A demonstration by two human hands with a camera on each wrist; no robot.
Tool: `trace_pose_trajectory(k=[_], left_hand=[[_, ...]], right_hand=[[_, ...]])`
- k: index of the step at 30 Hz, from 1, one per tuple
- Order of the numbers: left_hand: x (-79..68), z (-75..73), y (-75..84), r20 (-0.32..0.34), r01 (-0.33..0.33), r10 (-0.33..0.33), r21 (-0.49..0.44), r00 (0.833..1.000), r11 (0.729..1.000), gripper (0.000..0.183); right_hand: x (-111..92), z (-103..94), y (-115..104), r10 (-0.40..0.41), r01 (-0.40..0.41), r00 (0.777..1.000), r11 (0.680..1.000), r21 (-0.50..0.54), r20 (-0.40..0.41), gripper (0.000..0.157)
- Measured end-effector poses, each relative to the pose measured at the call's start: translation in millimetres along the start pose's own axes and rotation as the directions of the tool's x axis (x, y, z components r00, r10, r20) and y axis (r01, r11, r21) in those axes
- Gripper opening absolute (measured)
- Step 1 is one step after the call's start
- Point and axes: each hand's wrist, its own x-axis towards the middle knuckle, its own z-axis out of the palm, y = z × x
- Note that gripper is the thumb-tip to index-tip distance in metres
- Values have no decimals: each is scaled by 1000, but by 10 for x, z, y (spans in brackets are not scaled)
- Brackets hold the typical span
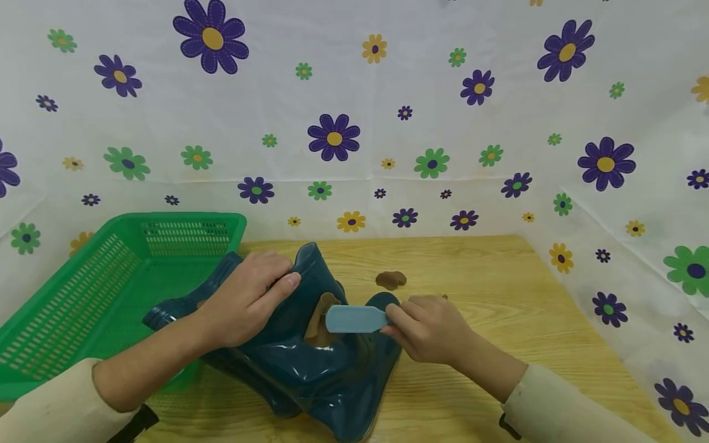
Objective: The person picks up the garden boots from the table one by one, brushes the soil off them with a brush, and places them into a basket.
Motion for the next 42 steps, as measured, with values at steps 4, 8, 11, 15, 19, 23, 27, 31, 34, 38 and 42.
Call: trace_pose_trajectory(k=[4, 8, 11, 15, 19, 23, 27, 31, 34, 38, 42], left_hand=[[10, -7, 10, 4, -1, 1, -9, 1000, 1000, 33], [8, -1, 23, 5, -7, 7, -19, 1000, 1000, 33], [-3, 4, 25, 9, 2, -2, -16, 1000, 1000, 33], [-5, 0, 21, 5, 8, -8, -17, 1000, 1000, 33], [0, -7, 21, -2, 0, 0, -18, 1000, 1000, 34], [2, -4, 24, -5, -10, 10, -17, 1000, 1000, 34], [2, 1, 22, -6, -17, 17, -15, 1000, 1000, 34], [-2, 5, 14, -5, -16, 16, -8, 1000, 1000, 33], [-6, 5, 10, -5, -20, 20, -3, 1000, 1000, 33], [-8, 0, 8, -12, -34, 34, 1, 999, 999, 34], [-4, -10, 7, -12, -35, 35, 3, 999, 999, 34]], right_hand=[[-62, 61, 25, -13, 13, 1000, 999, 45, -16, 43], [-87, 160, 45, -37, 42, 997, 996, 82, -69, 44], [-106, 230, 54, -43, 52, 995, 994, 100, -92, 44], [-72, 304, 46, -58, 68, 994, 991, 112, -90, 43], [68, 357, 3, -98, 105, 989, 993, 63, -109, 43], [261, 379, -83, -117, 121, 984, 993, 18, -130, 44], [404, 346, -176, -93, 96, 987, 995, 16, -132, 44], [425, 272, -221, -54, 53, 995, 999, -10, -84, 44], [345, 209, -199, -28, 27, 999, 999, -41, -38, 45], [183, 125, -117, -23, 23, 1000, 998, -62, -1, 45], [29, 73, -18, -32, 32, 999, 998, -53, 6, 44]])
